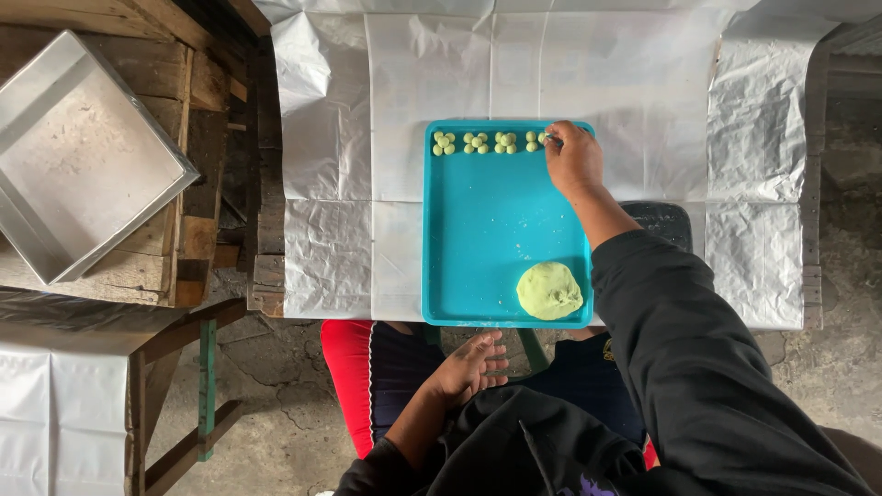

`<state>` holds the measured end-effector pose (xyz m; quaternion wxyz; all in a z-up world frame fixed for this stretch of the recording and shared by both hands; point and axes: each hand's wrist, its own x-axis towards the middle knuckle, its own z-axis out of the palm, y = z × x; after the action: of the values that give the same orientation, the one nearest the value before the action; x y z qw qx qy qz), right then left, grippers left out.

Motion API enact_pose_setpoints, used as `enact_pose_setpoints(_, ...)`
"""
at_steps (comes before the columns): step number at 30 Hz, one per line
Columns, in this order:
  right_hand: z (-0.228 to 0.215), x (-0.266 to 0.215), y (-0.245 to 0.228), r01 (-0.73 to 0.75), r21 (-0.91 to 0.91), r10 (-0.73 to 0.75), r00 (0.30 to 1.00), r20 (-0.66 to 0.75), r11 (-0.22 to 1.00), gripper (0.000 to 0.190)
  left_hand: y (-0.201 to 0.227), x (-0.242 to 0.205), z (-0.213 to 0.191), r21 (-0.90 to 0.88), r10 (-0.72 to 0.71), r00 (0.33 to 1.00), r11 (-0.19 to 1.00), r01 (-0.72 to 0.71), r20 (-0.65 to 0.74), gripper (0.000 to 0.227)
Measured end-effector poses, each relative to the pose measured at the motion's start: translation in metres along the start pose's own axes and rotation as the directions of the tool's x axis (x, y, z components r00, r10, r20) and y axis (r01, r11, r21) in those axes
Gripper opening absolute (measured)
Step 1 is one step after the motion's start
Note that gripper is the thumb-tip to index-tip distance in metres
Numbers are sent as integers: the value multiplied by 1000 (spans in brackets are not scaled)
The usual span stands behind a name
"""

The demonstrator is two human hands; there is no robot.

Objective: The person sits on the floor and repeatedly pinches small portions of a light green dough mass, rolls them into small balls between their palms, and places them in a row on a blue tray. A digital scale and a metal baking pan are visible on the table.

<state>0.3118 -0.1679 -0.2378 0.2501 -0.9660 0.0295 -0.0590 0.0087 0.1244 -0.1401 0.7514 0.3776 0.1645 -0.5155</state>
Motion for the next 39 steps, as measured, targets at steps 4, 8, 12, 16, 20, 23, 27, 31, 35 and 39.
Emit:
enact_pose_setpoints(4,3,-1,5,10,10,-10,1000,-1,1000,15,2,-1,1,20,11,1000,1000,-11,3,77)
enact_pose_setpoints(8,5,-1,9,43,13,-43,999,-14,999,13,2,-3,2,16,18,1000,1000,-18,3,80)
enact_pose_setpoints(12,-1,-1,5,33,31,-34,999,5,999,18,-6,2,-1,-6,19,1000,1000,-19,-15,79)
enact_pose_setpoints(16,-8,0,0,-8,47,6,999,41,999,19,-15,7,-6,-47,24,999,999,-25,-29,80)
enact_pose_setpoints(20,-30,-9,-18,-47,139,41,998,42,989,18,-13,7,-2,-71,12,998,997,-17,-70,83)
enact_pose_setpoints(23,-36,-25,-20,-101,245,84,993,78,964,17,-4,1,3,-30,1,999,1000,-2,-32,81)
enact_pose_setpoints(27,-54,-92,-16,-3,232,-3,1000,28,973,14,0,5,7,99,-33,999,995,34,-4,84)
enact_pose_setpoints(31,-80,-175,-18,-78,311,78,997,12,947,13,8,0,15,286,-64,998,956,60,2,83)
enact_pose_setpoints(35,-86,-239,-1,-275,407,260,961,91,871,34,0,0,18,346,-7,1000,938,1,19,74)
enact_pose_setpoints(39,-137,-248,-47,-260,376,213,964,162,890,18,1,14,25,640,-77,996,763,92,-51,67)
